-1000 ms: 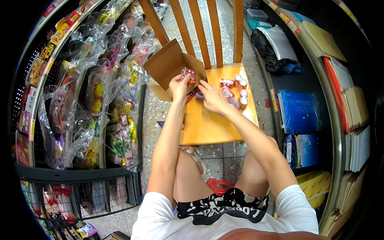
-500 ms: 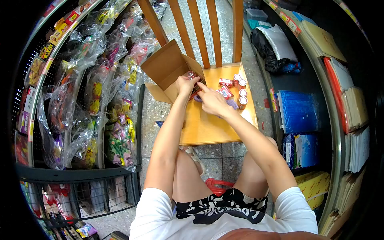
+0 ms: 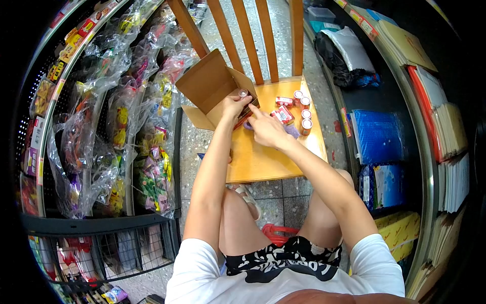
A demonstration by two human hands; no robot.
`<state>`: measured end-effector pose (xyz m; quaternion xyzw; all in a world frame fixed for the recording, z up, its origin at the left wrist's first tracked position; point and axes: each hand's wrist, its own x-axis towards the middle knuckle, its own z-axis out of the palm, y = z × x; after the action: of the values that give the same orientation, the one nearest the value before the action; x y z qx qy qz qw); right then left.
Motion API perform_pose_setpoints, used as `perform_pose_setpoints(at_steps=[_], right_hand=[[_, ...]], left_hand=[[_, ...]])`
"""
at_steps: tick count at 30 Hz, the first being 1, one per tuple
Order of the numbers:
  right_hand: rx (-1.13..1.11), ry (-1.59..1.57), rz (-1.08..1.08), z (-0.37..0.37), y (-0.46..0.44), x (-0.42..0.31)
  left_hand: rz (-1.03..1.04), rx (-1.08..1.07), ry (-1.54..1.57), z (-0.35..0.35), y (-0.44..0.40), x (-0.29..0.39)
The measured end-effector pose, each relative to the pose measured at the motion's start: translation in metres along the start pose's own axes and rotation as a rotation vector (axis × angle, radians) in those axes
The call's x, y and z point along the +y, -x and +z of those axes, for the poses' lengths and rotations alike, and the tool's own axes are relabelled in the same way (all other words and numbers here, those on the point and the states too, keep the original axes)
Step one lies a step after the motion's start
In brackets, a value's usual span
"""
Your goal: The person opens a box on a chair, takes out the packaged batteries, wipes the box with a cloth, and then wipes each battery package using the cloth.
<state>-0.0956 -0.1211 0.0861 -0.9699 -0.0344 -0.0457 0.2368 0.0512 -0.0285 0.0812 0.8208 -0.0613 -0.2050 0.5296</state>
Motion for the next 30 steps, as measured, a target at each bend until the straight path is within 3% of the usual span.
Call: perform_pose_setpoints(at_steps=[2,8,11,14,20,23,26,30], right_hand=[[-0.009,0.009,0.014,0.0,0.002,-0.002],[-0.014,0.005,0.004,0.0,0.005,-0.001],[-0.017,0.005,-0.004,0.001,0.006,-0.001],[-0.033,0.012,0.001,0.0,0.008,0.002],[-0.028,0.012,-0.018,-0.003,0.012,0.002],[-0.038,-0.005,-0.018,-0.007,0.015,0.0],[-0.02,0.005,-0.024,-0.011,0.023,-0.005],[-0.023,-0.013,0.004,-0.016,0.035,-0.014]], left_hand=[[0.019,-0.089,0.246,0.003,-0.013,-0.016],[-0.014,0.086,0.166,0.008,-0.011,-0.019],[0.1,0.147,0.045,0.013,-0.039,-0.044],[0.079,0.066,0.059,0.015,-0.033,-0.037],[0.107,0.174,-0.172,0.012,-0.016,-0.022],[0.065,0.041,0.076,0.009,-0.003,-0.012],[0.075,0.158,0.086,0.01,0.009,-0.005],[0.292,0.224,0.091,0.023,0.032,-0.003]])
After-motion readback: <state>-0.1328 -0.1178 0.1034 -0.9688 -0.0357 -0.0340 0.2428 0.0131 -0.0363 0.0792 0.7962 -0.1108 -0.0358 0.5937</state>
